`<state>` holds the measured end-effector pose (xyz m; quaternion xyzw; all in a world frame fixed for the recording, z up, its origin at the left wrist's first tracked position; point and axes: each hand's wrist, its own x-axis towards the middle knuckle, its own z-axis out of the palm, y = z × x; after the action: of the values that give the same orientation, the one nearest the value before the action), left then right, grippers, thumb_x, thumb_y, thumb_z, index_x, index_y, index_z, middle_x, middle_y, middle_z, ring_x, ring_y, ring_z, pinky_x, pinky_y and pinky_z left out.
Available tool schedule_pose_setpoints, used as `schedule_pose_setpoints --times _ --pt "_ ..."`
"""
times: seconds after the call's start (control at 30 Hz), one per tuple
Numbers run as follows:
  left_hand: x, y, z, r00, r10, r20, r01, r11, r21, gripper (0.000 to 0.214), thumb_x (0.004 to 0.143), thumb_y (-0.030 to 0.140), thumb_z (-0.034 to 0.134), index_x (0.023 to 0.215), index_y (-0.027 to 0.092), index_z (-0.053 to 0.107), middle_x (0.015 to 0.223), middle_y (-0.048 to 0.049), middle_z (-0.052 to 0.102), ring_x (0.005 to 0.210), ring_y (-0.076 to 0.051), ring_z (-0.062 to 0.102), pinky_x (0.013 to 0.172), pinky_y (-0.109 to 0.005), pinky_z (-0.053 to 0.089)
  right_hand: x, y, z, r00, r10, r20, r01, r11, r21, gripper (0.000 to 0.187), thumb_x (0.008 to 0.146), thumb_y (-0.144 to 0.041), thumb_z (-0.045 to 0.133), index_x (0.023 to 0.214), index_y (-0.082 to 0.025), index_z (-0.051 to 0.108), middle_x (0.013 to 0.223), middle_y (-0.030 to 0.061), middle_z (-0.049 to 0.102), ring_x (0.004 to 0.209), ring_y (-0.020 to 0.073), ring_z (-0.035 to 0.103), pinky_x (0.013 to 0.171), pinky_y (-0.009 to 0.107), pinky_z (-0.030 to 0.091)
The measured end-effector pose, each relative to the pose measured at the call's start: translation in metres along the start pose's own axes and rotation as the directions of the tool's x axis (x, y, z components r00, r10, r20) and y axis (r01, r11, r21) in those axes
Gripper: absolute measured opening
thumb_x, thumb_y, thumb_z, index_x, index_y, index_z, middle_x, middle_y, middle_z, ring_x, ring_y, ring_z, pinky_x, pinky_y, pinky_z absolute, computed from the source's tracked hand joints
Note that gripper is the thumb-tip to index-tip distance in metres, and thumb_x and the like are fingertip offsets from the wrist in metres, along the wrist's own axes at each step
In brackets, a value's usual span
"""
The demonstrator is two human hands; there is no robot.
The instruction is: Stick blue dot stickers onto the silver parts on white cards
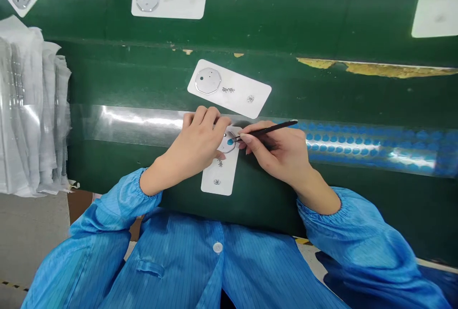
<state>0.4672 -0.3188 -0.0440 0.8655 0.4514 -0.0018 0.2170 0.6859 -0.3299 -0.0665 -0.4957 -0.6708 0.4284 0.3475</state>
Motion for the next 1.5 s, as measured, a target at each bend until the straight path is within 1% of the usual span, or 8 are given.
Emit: schedule_pose_setpoints --times 0.13,0.23,0.4,0.53,0.67,1.07,1.3,1.5 --pt "0.002 -0.006 0.0 0.999 0.018 -0.048 -0.021 0.998 -0.051 0.06 0.077 0.028 0.094 0.119 0.013 0.053 0.122 -0.0141 0.058 0.114 -0.034 0.051 0.092 -0.044 0.04 -0.005 0.002 0.002 0.994 -0.064 -0.09 0.067 0.997 0.026 0.019 0.099 -0.042 0.071 0.093 -0.025 0.077 0.075 0.005 0.075 0.057 0.0205 0.067 0.055 0.037 0.053" --pt "0.0 -0.009 -0.001 0.997 0.049 -0.057 -0.062 0.963 -0.261 0.056 0.078 0.017 0.09 0.116 0.017 0.049 0.119 -0.0106 0.061 0.107 -0.03 0.056 0.087 -0.04 0.045 -0.007 0.002 0.003 0.976 -0.063 -0.21 0.073 0.996 0.043 0.023 0.1 -0.048 0.069 0.094 -0.027 0.076 0.078 0.0063 0.073 0.065 0.0239 0.069 0.064 0.042 0.057" --pt "-0.003 -0.012 0.002 0.997 -0.055 -0.056 -0.011 0.602 -0.799 0.046 0.085 0.02 0.081 0.116 0.023 0.047 0.111 -0.0037 0.064 0.089 -0.019 0.065 0.068 -0.028 0.049 -0.005 -0.009 0.004 0.862 -0.143 -0.487 0.191 0.98 0.051 0.022 0.102 -0.048 0.062 0.094 -0.029 0.068 0.099 0.0078 0.068 0.091 0.0282 0.069 0.082 0.048 0.059" --pt "-0.003 -0.012 0.003 0.984 -0.162 -0.071 -0.009 0.356 -0.935 0.048 0.083 0.032 0.086 0.113 0.022 0.049 0.107 -0.0037 0.065 0.087 -0.017 0.066 0.068 -0.027 0.053 -0.006 -0.022 0.003 0.978 0.116 -0.172 -0.074 0.97 0.233 0.023 0.101 -0.047 0.068 0.114 -0.027 0.07 0.102 0.0054 0.068 0.084 0.0215 0.066 0.073 0.037 0.057" --pt "-0.002 -0.008 0.004 0.986 -0.159 -0.056 -0.014 0.252 -0.968 0.052 0.082 0.038 0.088 0.113 0.022 0.049 0.107 -0.0041 0.064 0.086 -0.016 0.065 0.066 -0.026 0.053 -0.008 -0.03 0.006 0.928 0.341 0.151 -0.373 0.832 0.41 0.037 0.09 -0.057 0.079 0.106 -0.025 0.071 0.088 0.0036 0.073 0.073 0.022 0.069 0.057 0.032 0.055" --pt "-0.007 0.003 0.015 0.977 -0.183 -0.112 -0.025 0.421 -0.907 0.049 0.09 0.039 0.079 0.121 0.024 0.044 0.119 -0.0083 0.06 0.099 -0.021 0.063 0.07 -0.032 0.054 -0.009 -0.025 0.017 0.923 0.384 -0.01 -0.355 0.861 0.365 0.041 0.085 -0.06 0.083 0.079 -0.022 0.069 0.069 0.0009 0.066 0.056 0.0155 0.059 0.047 0.027 0.046" --pt "-0.003 0.001 0.013 0.97 -0.242 -0.032 0.003 0.143 -0.99 0.056 0.082 0.045 0.088 0.115 0.024 0.048 0.106 -0.0043 0.065 0.085 -0.017 0.065 0.069 -0.029 0.055 -0.01 -0.026 0.016 0.93 0.359 0.076 -0.354 0.822 0.446 0.04 0.086 -0.06 0.082 0.102 -0.025 0.074 0.081 0.0034 0.075 0.062 0.0206 0.068 0.048 0.03 0.053" --pt "-0.001 0.001 0.013 0.955 -0.293 -0.056 -0.034 0.079 -0.996 0.059 0.077 0.042 0.092 0.116 0.023 0.052 0.105 -0.003 0.066 0.087 -0.016 0.066 0.074 -0.027 0.056 -0.014 -0.024 0.018 0.954 0.3 0.027 -0.282 0.856 0.433 0.037 0.091 -0.053 0.079 0.115 -0.026 0.074 0.092 0.0048 0.078 0.069 0.0216 0.071 0.054 0.031 0.058"
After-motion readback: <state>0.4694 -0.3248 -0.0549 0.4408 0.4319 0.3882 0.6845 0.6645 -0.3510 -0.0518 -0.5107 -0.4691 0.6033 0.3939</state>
